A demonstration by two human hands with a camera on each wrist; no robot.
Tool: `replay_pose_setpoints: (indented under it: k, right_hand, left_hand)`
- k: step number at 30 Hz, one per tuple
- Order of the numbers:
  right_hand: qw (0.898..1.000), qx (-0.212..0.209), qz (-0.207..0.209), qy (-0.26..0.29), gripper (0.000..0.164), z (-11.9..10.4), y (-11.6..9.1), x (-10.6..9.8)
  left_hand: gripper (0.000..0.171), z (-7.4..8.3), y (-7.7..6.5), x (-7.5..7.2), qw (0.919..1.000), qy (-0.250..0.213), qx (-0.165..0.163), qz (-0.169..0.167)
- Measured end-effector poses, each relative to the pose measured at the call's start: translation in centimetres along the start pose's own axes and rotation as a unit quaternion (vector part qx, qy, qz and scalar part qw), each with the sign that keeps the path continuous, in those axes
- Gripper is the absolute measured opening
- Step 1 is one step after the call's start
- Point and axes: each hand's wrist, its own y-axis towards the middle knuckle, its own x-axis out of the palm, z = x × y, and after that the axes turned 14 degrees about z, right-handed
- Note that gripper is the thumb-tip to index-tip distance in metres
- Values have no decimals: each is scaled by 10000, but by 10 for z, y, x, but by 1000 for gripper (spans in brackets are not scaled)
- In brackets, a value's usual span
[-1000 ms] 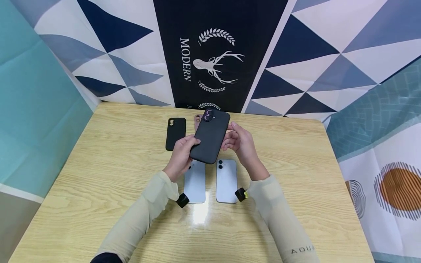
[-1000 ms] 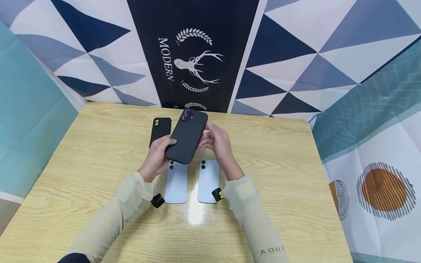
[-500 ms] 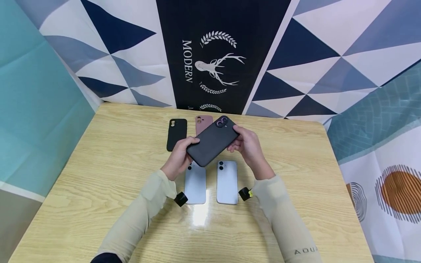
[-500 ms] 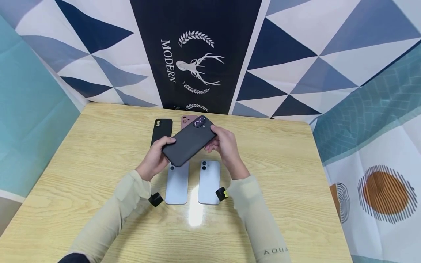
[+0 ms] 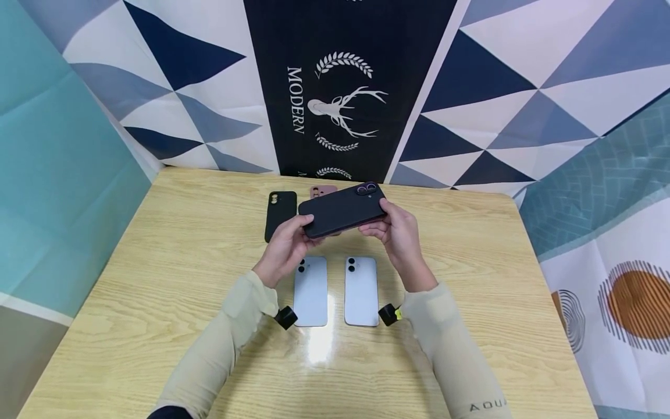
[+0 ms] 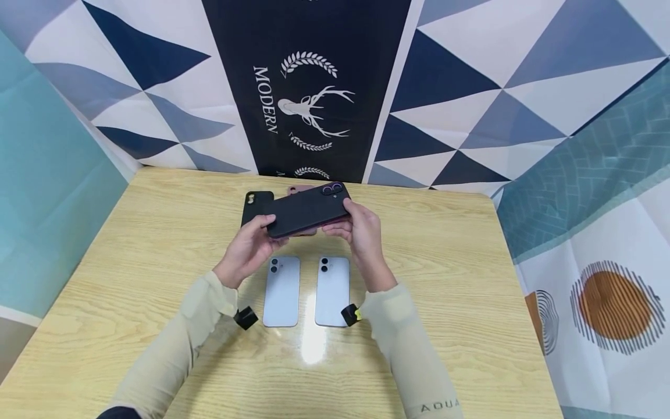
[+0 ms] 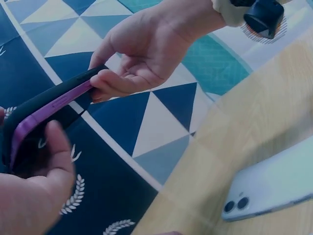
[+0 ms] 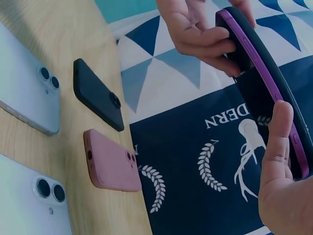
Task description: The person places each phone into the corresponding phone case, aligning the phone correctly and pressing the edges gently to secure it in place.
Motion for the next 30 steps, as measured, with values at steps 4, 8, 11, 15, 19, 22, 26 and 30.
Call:
replay_pose_setpoints:
  k: [4, 8, 11, 15, 19, 22, 26, 30]
  right_hand:
    - [9997, -145, 43, 198, 27, 4, -1, -1]
    - [9993, -161, -24, 327, 26, 5, -1, -1]
    - [9992, -146, -179, 316, 26, 5, -2, -3]
    - [9986, 94, -421, -311, 41, 2, -2, -6]
    - [9910, 286, -471, -1217, 54, 3, -1, -10]
    - [9880, 110, -349, -1498, 53, 4, 1, -10]
    - [9876, -202, -432, -1494, 51, 6, 0, -10]
    - [9898, -449, -794, -1094, 50, 7, -1, -10]
  left_hand:
    - [45, -4, 1, 1, 9973, 656, -186, -288]
    - [45, -7, 1, 4, 9950, 959, 110, -260]
    - [37, -7, 0, 5, 9945, 972, 367, -104]
    - [28, -6, -1, 5, 9933, 1037, 515, 23]
    - [27, -6, -2, 3, 9923, 1096, 570, 85]
    - [27, -5, -1, 3, 9916, 1130, 630, 78]
    - [25, -4, 0, 2, 9908, 1166, 688, 75]
    - [25, -3, 1, 2, 9899, 1224, 704, 123]
